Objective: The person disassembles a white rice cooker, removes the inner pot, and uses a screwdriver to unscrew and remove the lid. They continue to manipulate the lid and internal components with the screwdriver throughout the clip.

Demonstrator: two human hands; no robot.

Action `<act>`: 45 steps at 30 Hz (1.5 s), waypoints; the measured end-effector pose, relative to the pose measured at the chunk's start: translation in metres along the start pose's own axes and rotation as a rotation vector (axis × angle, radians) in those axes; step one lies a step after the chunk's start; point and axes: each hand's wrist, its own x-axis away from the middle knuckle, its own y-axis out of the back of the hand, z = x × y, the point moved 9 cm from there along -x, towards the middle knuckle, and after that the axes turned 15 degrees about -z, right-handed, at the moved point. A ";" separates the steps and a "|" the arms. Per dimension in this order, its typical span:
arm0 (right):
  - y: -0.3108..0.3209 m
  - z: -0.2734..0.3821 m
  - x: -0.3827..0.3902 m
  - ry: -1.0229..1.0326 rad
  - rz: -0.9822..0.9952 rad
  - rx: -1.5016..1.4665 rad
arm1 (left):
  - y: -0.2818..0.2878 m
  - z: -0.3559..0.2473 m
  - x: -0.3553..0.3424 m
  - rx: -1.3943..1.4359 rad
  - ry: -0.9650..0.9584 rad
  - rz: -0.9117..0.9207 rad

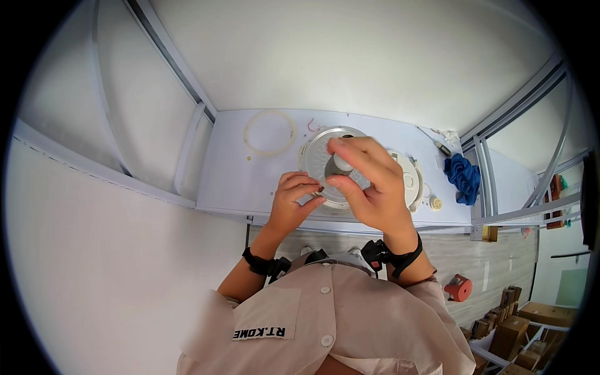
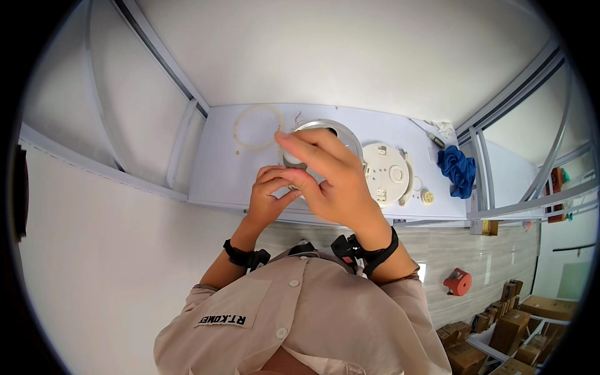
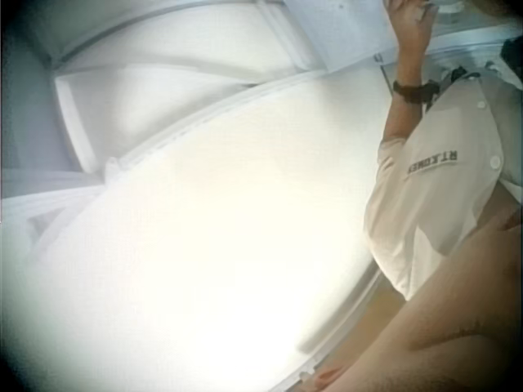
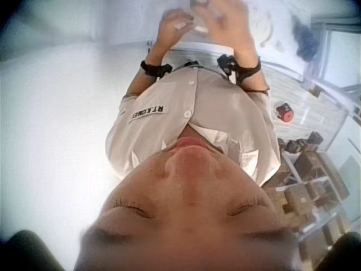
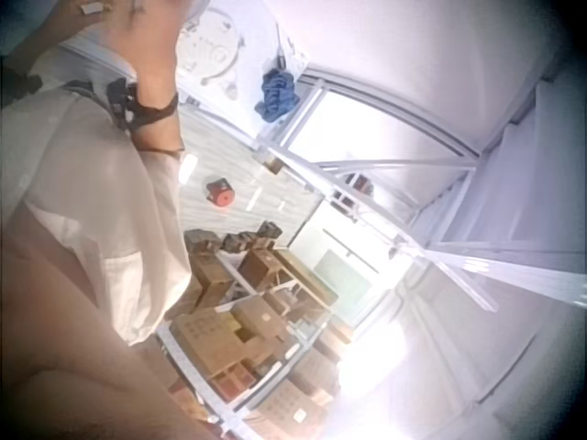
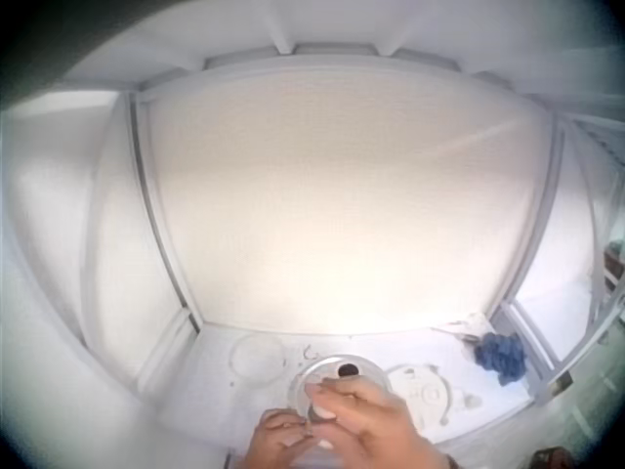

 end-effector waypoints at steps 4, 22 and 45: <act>0.002 0.000 0.008 0.122 -0.063 0.174 | -0.001 0.002 0.000 -0.006 0.017 0.002; -0.007 0.012 -0.003 -0.023 -0.081 -0.065 | 0.001 0.002 -0.003 0.033 -0.012 0.011; -0.007 0.015 0.001 0.133 -0.051 0.079 | 0.001 0.001 -0.003 0.037 0.002 0.026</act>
